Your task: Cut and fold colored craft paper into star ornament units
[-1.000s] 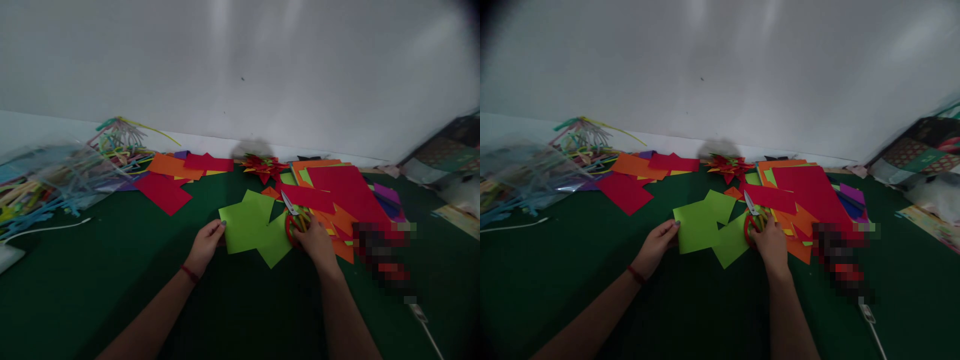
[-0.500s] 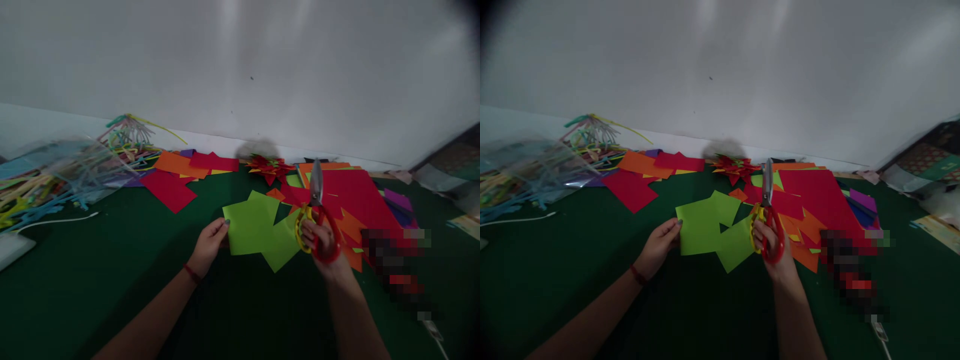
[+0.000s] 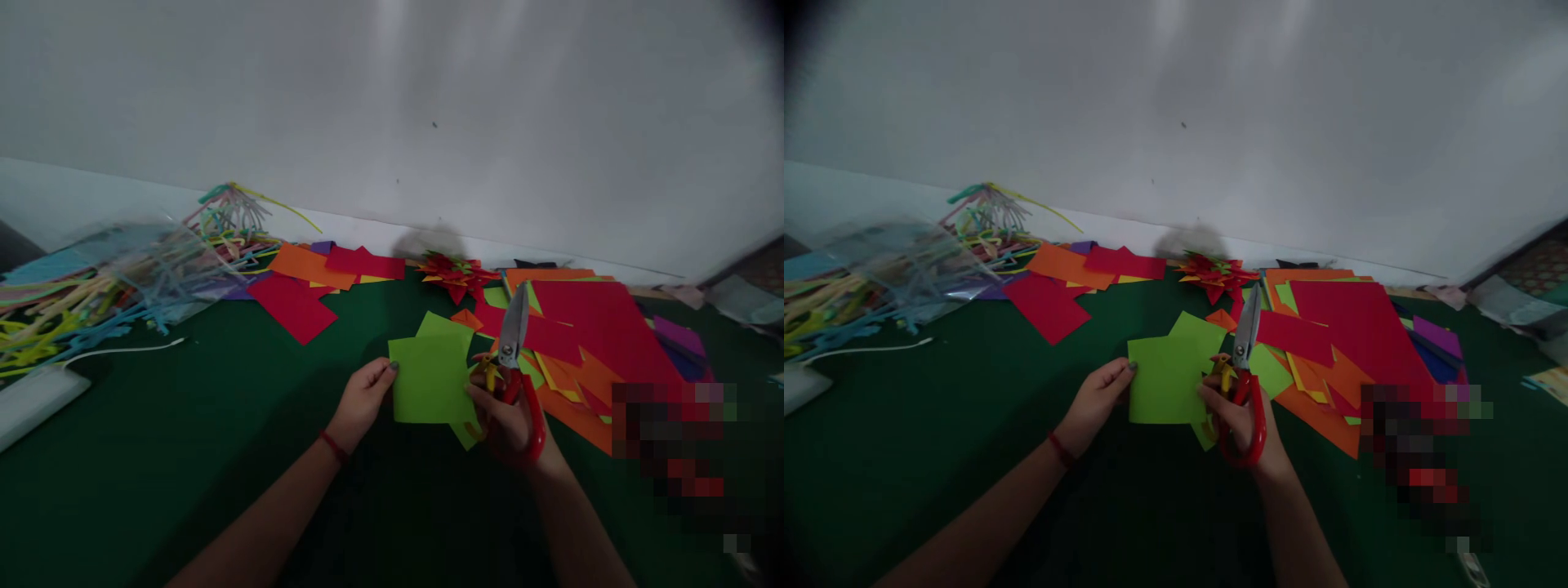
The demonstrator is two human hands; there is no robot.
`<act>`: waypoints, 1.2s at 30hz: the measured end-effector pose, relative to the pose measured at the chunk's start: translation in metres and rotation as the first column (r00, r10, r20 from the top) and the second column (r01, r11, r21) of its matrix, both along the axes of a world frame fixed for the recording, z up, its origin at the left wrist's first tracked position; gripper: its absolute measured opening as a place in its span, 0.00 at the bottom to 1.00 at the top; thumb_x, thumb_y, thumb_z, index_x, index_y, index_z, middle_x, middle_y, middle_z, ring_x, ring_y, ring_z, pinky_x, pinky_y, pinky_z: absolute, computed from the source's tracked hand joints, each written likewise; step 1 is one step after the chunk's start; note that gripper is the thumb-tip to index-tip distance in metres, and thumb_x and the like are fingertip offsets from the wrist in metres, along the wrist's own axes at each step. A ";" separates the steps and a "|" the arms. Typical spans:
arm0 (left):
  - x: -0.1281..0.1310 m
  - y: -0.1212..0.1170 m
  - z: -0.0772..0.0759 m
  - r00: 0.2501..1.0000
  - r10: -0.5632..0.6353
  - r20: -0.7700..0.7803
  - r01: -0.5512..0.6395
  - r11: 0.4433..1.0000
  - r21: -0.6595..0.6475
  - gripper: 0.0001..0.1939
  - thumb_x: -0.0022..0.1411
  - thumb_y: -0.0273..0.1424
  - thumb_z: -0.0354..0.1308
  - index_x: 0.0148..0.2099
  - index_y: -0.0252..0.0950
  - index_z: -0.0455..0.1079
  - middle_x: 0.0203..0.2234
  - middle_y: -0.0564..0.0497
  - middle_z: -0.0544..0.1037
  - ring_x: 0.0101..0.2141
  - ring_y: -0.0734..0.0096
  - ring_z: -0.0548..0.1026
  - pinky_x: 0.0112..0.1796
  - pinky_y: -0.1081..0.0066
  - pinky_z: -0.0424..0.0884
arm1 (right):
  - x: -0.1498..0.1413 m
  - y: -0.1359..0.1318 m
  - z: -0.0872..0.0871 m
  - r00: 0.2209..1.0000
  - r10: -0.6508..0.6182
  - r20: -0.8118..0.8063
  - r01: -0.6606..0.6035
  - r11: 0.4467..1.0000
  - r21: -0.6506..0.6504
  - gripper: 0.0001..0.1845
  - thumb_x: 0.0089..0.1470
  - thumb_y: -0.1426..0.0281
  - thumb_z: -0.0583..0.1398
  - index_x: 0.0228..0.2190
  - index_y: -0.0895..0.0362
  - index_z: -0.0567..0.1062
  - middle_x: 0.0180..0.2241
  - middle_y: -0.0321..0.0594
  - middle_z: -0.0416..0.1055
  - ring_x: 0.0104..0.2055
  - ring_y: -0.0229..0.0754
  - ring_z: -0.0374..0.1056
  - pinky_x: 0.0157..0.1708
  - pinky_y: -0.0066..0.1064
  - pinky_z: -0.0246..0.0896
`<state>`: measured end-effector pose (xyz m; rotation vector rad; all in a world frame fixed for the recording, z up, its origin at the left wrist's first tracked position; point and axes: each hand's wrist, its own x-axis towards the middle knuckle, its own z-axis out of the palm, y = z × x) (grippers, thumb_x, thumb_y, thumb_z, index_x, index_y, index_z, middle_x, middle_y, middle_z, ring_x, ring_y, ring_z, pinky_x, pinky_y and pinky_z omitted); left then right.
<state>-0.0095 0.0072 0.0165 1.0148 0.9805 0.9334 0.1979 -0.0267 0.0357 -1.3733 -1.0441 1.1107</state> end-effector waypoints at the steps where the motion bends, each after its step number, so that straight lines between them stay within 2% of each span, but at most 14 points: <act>1: 0.000 0.000 0.000 1.000 -0.002 0.008 0.002 1.000 0.003 0.12 0.56 0.39 0.53 0.33 0.34 0.68 0.26 0.52 0.71 0.27 0.71 0.70 0.30 0.71 0.67 | 0.000 0.000 0.000 1.000 0.021 -0.002 -0.021 1.000 -0.010 0.18 0.38 0.61 0.65 0.32 0.54 0.71 0.19 0.33 0.66 0.15 0.35 0.59 0.13 0.28 0.54; 3: 0.001 0.001 0.000 0.999 0.004 0.032 -0.004 1.000 -0.002 0.13 0.57 0.37 0.53 0.41 0.34 0.67 0.30 0.49 0.73 0.31 0.69 0.72 0.32 0.69 0.68 | 0.001 0.000 0.000 1.000 0.024 0.007 -0.024 1.000 -0.020 0.15 0.37 0.61 0.65 0.28 0.56 0.71 0.18 0.33 0.65 0.16 0.35 0.59 0.13 0.27 0.54; 5: 0.002 0.000 0.001 0.999 0.019 0.045 -0.018 1.000 -0.013 0.21 0.56 0.35 0.54 0.52 0.36 0.61 0.39 0.45 0.73 0.35 0.66 0.73 0.33 0.68 0.69 | 0.002 0.001 0.000 1.000 0.008 0.024 -0.007 1.000 -0.022 0.14 0.37 0.62 0.65 0.26 0.56 0.71 0.19 0.34 0.65 0.17 0.36 0.60 0.13 0.28 0.55; 8: 0.005 -0.004 0.001 1.000 0.000 -0.001 0.000 1.000 0.022 0.35 0.54 0.34 0.57 0.61 0.41 0.47 0.55 0.40 0.60 0.41 0.62 0.71 0.36 0.64 0.70 | 0.004 0.002 0.000 0.999 0.011 0.049 -0.011 1.000 -0.016 0.12 0.40 0.63 0.65 0.25 0.56 0.70 0.18 0.34 0.64 0.18 0.36 0.61 0.14 0.28 0.56; 11: 0.008 -0.012 0.002 0.994 -0.051 -0.098 0.066 0.984 0.164 0.42 0.51 0.32 0.60 0.63 0.45 0.41 0.61 0.42 0.48 0.48 0.58 0.66 0.46 0.59 0.65 | 0.005 0.003 0.000 0.998 -0.008 0.062 0.007 1.000 0.020 0.11 0.42 0.65 0.64 0.27 0.55 0.69 0.18 0.32 0.63 0.17 0.36 0.60 0.15 0.29 0.56; 13: 0.011 -0.017 0.001 0.983 -0.079 -0.164 0.117 0.964 0.238 0.47 0.48 0.31 0.63 0.64 0.45 0.39 0.61 0.44 0.47 0.52 0.56 0.63 0.50 0.58 0.61 | 0.003 0.003 0.000 0.999 -0.010 0.053 0.008 1.000 0.030 0.11 0.43 0.65 0.64 0.30 0.54 0.69 0.19 0.32 0.63 0.17 0.36 0.60 0.15 0.29 0.57; 15: 0.014 -0.020 0.000 0.974 -0.111 -0.195 0.159 0.955 0.249 0.50 0.46 0.30 0.64 0.64 0.45 0.37 0.61 0.44 0.47 0.53 0.56 0.61 0.51 0.59 0.60 | 0.001 0.003 0.000 0.998 0.005 0.056 -0.005 1.000 0.011 0.12 0.43 0.65 0.64 0.30 0.55 0.68 0.18 0.31 0.63 0.16 0.35 0.59 0.14 0.29 0.57; 19: 0.017 -0.022 -0.001 0.977 -0.134 -0.168 0.170 0.960 0.223 0.49 0.48 0.26 0.62 0.64 0.44 0.36 0.61 0.43 0.48 0.51 0.58 0.64 0.48 0.59 0.65 | -0.005 0.002 -0.001 0.998 0.028 0.060 -0.026 0.999 -0.034 0.16 0.43 0.64 0.64 0.34 0.56 0.68 0.16 0.29 0.62 0.14 0.33 0.58 0.13 0.26 0.56; 22: 0.018 -0.021 -0.002 0.982 -0.138 -0.132 0.165 0.962 0.217 0.47 0.49 0.26 0.62 0.64 0.45 0.37 0.61 0.43 0.48 0.49 0.58 0.66 0.47 0.59 0.66 | -0.007 0.001 -0.005 0.998 0.045 0.047 -0.044 0.999 -0.019 0.22 0.42 0.64 0.64 0.39 0.56 0.67 0.19 0.30 0.64 0.16 0.34 0.60 0.14 0.26 0.57; 24: 0.018 -0.021 -0.003 0.983 -0.164 -0.079 0.177 0.963 0.203 0.47 0.49 0.27 0.62 0.64 0.47 0.38 0.61 0.44 0.47 0.48 0.58 0.67 0.46 0.58 0.67 | -0.007 0.000 -0.008 0.997 0.050 0.056 -0.049 0.999 -0.006 0.26 0.41 0.64 0.65 0.43 0.56 0.66 0.23 0.32 0.66 0.20 0.36 0.63 0.18 0.28 0.60; 28: 0.017 -0.019 -0.003 0.953 -0.275 0.126 0.261 0.958 0.115 0.49 0.47 0.25 0.64 0.63 0.49 0.38 0.61 0.42 0.48 0.47 0.58 0.68 0.44 0.58 0.68 | -0.006 0.000 -0.012 0.997 0.041 0.069 -0.041 0.999 -0.002 0.33 0.40 0.63 0.65 0.48 0.56 0.63 0.26 0.35 0.67 0.25 0.40 0.65 0.22 0.30 0.62; 33: 0.010 -0.012 -0.005 0.892 -0.356 0.278 0.362 0.932 0.033 0.48 0.46 0.21 0.64 0.62 0.50 0.42 0.59 0.41 0.53 0.47 0.57 0.69 0.44 0.60 0.67 | -0.004 -0.001 -0.006 0.996 0.066 0.065 -0.065 0.998 -0.017 0.33 0.41 0.64 0.65 0.49 0.54 0.61 0.27 0.34 0.67 0.25 0.39 0.65 0.22 0.30 0.62; 36: 0.008 -0.008 -0.007 0.867 -0.357 0.347 0.379 0.926 0.006 0.47 0.45 0.20 0.64 0.62 0.49 0.45 0.58 0.42 0.57 0.48 0.57 0.69 0.44 0.62 0.67 | -0.003 -0.002 -0.001 0.992 0.057 0.117 -0.054 0.998 -0.024 0.28 0.41 0.63 0.64 0.45 0.56 0.65 0.28 0.38 0.69 0.27 0.42 0.66 0.23 0.31 0.62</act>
